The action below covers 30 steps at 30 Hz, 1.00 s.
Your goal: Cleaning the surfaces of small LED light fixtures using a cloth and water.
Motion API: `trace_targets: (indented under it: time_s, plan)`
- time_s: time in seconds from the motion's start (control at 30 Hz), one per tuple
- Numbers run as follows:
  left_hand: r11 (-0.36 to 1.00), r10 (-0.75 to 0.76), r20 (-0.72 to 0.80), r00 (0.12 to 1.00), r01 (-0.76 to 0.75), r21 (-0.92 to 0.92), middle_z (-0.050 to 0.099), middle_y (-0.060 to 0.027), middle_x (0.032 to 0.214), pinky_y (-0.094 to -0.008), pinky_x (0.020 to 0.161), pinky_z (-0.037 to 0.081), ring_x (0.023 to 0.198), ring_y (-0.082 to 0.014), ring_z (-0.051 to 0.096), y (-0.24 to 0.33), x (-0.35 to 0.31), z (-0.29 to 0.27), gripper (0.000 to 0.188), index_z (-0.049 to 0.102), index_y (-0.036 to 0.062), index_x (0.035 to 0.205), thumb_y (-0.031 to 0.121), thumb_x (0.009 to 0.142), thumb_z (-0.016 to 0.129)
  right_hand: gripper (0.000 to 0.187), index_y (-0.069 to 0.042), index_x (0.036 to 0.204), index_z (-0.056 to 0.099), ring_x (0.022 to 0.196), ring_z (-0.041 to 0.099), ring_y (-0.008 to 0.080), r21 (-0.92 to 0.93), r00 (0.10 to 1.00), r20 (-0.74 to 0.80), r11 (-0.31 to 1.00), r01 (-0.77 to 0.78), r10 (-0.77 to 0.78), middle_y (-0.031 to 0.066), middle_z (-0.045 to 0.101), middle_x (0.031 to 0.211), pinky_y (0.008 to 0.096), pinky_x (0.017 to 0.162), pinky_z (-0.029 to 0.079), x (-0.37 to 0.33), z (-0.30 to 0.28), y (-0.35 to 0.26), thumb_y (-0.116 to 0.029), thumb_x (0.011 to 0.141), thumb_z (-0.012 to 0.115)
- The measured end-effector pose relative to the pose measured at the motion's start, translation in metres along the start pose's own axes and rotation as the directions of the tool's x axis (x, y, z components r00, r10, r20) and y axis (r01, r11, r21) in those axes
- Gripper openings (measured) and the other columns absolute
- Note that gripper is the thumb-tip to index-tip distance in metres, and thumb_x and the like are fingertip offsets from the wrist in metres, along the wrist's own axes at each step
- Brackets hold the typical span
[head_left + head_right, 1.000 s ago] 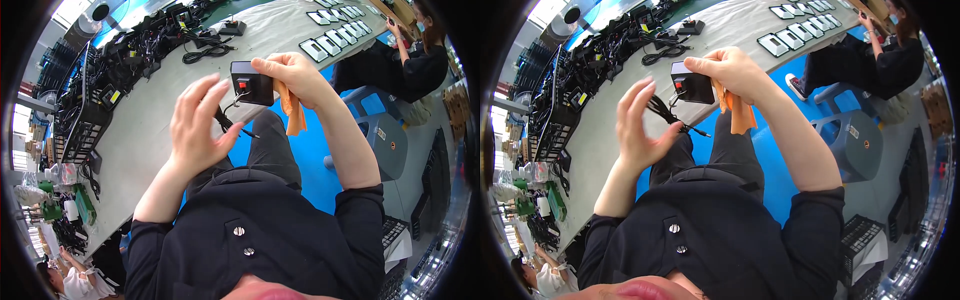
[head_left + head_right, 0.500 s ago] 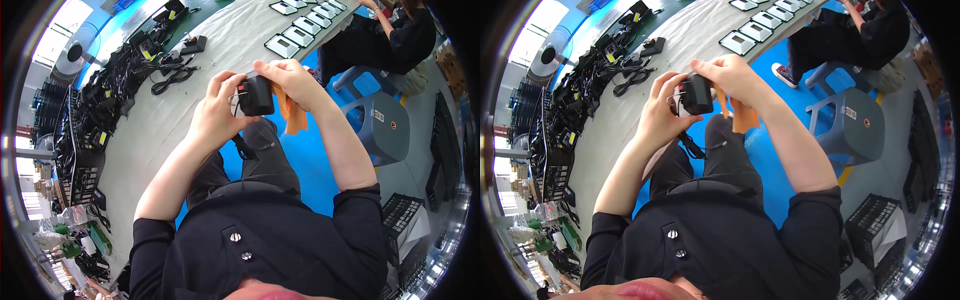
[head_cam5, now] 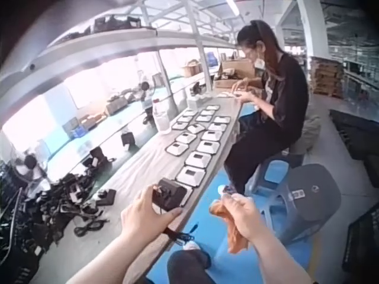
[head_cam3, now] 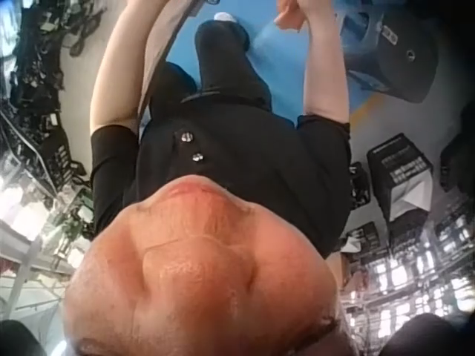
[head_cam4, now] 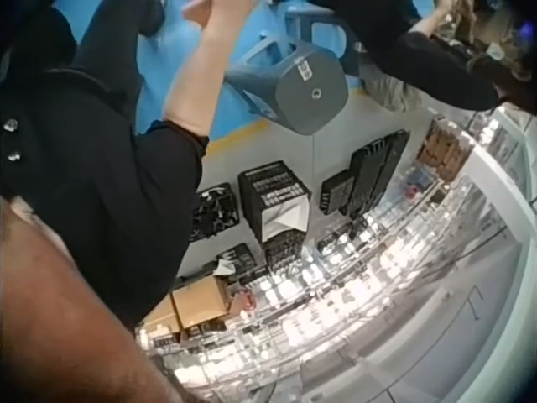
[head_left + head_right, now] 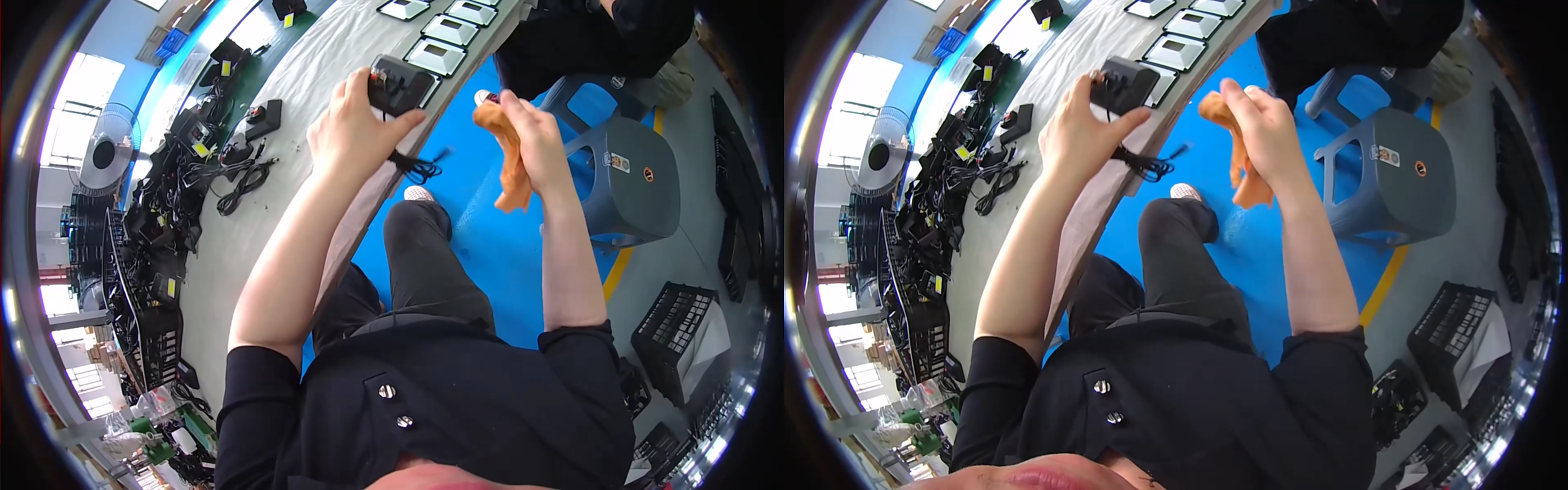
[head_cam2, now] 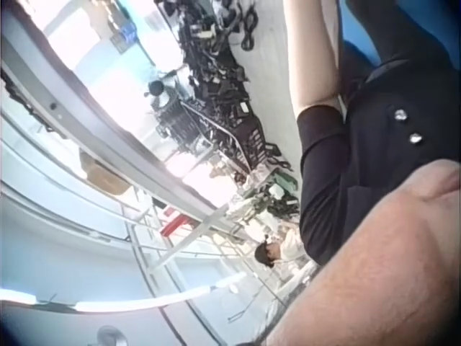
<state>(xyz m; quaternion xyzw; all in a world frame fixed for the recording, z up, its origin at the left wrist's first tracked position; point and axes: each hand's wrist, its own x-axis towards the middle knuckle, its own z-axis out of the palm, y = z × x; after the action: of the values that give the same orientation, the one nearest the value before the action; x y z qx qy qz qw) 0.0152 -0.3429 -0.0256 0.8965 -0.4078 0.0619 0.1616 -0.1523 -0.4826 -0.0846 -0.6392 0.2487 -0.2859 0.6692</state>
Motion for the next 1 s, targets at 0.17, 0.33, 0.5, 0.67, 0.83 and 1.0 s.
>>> trace_targets:
  time_s: [0.17,0.33,0.5,0.67,0.83,1.0]
  plan:
    - [0.997,-0.020,0.108,0.994,0.012,0.078,0.060,-0.0121,0.113,-0.0419,0.086,0.046,0.101,-0.0297,0.062,0.007,0.038,0.024,0.075,0.052,0.0077,0.120,0.057,0.067,0.070,0.039,-0.007,0.085,0.062,0.066,0.054,0.0052,-0.031,0.997,-0.078,0.999,-0.025,0.023,0.0002,0.056,0.072,0.0175,0.061,0.045,-0.020,-0.025,0.023,-0.042,0.096,0.049]
    - [0.989,-0.042,0.142,0.989,0.022,0.143,0.059,-0.0146,0.112,-0.0435,0.085,0.047,0.101,-0.0301,0.062,0.013,0.037,0.037,0.075,0.050,0.0039,0.118,0.055,0.068,0.070,0.039,-0.009,0.078,0.059,0.061,0.049,0.0030,-0.059,0.992,-0.124,0.998,0.009,-0.016,-0.0016,0.053,0.069,0.0171,0.056,0.040,-0.034,-0.034,0.029,-0.042,0.096,0.049]
    - [0.989,-0.118,0.222,0.968,0.094,0.117,0.057,-0.0157,0.113,-0.0417,0.085,0.047,0.100,-0.0303,0.062,0.011,0.046,0.039,0.076,0.044,0.0022,0.120,0.050,0.067,0.069,0.041,0.002,0.074,0.062,0.075,0.048,0.0093,0.068,0.994,-0.069,0.995,-0.076,0.081,0.0035,0.051,0.079,0.0237,0.066,0.038,-0.044,-0.027,0.019,-0.033,0.095,0.055]
    - [0.997,-0.075,0.201,0.977,0.067,0.046,0.055,-0.0135,0.117,-0.0393,0.085,0.048,0.103,-0.0281,0.061,-0.009,0.037,0.033,0.082,0.041,0.0093,0.130,0.048,0.063,0.070,0.042,0.003,0.074,0.064,0.075,0.051,0.0108,0.025,0.999,-0.007,0.999,-0.038,0.038,0.0059,0.054,0.085,0.0249,0.068,0.043,-0.047,-0.018,0.021,-0.032,0.095,0.056]
    - [0.998,-0.069,0.269,0.961,0.066,0.019,0.054,-0.0122,0.122,-0.0380,0.092,0.045,0.113,-0.0274,0.055,-0.024,0.024,0.020,0.084,0.044,0.0160,0.135,0.053,0.064,0.069,0.042,0.004,0.073,0.064,0.075,0.051,0.0110,0.016,0.996,0.059,0.998,-0.061,0.060,0.0062,0.054,0.085,0.0254,0.067,0.043,-0.051,-0.009,0.022,-0.031,0.095,0.056]
    - [0.997,-0.038,0.157,0.987,0.048,-0.061,0.055,-0.0132,0.117,-0.0376,0.094,0.045,0.112,-0.0283,0.052,-0.019,0.024,0.026,0.071,0.054,0.0103,0.125,0.047,0.066,0.069,0.040,0.003,0.073,0.063,0.075,0.050,0.0102,-0.010,0.998,0.062,1.000,-0.010,0.010,0.0067,0.054,0.082,0.0240,0.065,0.041,-0.061,-0.001,0.014,-0.030,0.095,0.056]
